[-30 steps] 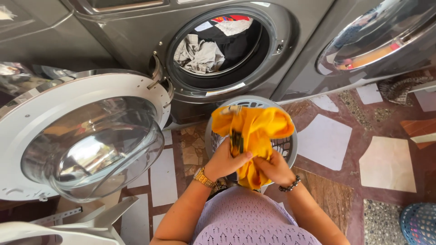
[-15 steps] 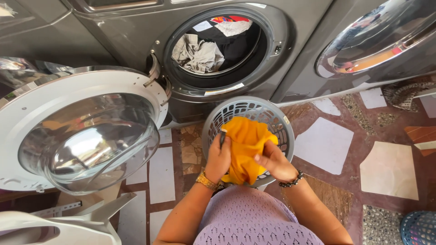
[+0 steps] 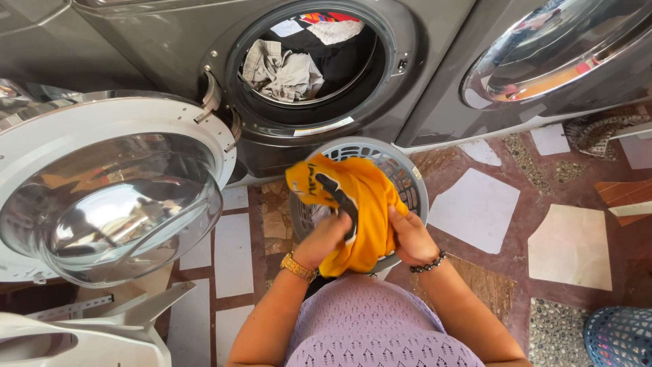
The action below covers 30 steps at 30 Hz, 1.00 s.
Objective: Folding a yellow shirt from a laundry basket in a laundry shop.
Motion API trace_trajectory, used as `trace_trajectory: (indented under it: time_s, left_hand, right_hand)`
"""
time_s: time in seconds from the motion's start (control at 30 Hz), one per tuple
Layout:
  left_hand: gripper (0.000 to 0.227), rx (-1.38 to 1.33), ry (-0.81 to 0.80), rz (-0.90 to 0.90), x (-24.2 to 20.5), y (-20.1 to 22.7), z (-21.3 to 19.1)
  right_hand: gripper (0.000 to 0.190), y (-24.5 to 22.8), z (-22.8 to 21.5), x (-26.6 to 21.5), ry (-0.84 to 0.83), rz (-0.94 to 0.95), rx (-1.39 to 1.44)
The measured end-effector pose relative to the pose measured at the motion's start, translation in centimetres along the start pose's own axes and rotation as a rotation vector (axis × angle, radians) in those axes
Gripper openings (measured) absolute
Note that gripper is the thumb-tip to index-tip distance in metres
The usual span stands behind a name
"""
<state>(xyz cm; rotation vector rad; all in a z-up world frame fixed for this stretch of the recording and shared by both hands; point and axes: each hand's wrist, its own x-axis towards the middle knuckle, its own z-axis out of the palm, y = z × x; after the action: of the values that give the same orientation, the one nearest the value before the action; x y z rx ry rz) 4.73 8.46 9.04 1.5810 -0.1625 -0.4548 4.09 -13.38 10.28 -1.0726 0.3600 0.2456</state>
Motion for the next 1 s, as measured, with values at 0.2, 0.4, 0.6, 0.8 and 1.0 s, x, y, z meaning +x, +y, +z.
trace_trajectory:
  time_s: [0.2,0.4,0.6,0.8,1.0]
  left_hand:
    - [0.039,-0.105,0.068,-0.122,-1.5,0.6,2.4]
    - [0.05,-0.154,0.391,-0.282,-0.4,0.8,3.1]
    - [0.037,-0.292,0.455,-0.282,-0.3,4.7,2.1]
    - [0.063,-0.052,0.062,-0.186,-0.8,2.3,1.5]
    - [0.062,0.662,0.088,-0.334,0.3,2.4,0.9]
  right_hand:
    - [0.025,3.1,-4.0,2.6,0.014,0.017,0.137]
    - [0.011,-1.2,1.1,-1.1,-0.229,-0.051,-0.095]
    - [0.013,3.9,-2.9,0.4,-0.413,0.028,-0.514]
    - [0.024,5.8,-4.1,3.5,-0.058,0.138,0.114]
    - [0.038,2.8,0.1,2.0,-0.233,0.086,0.143]
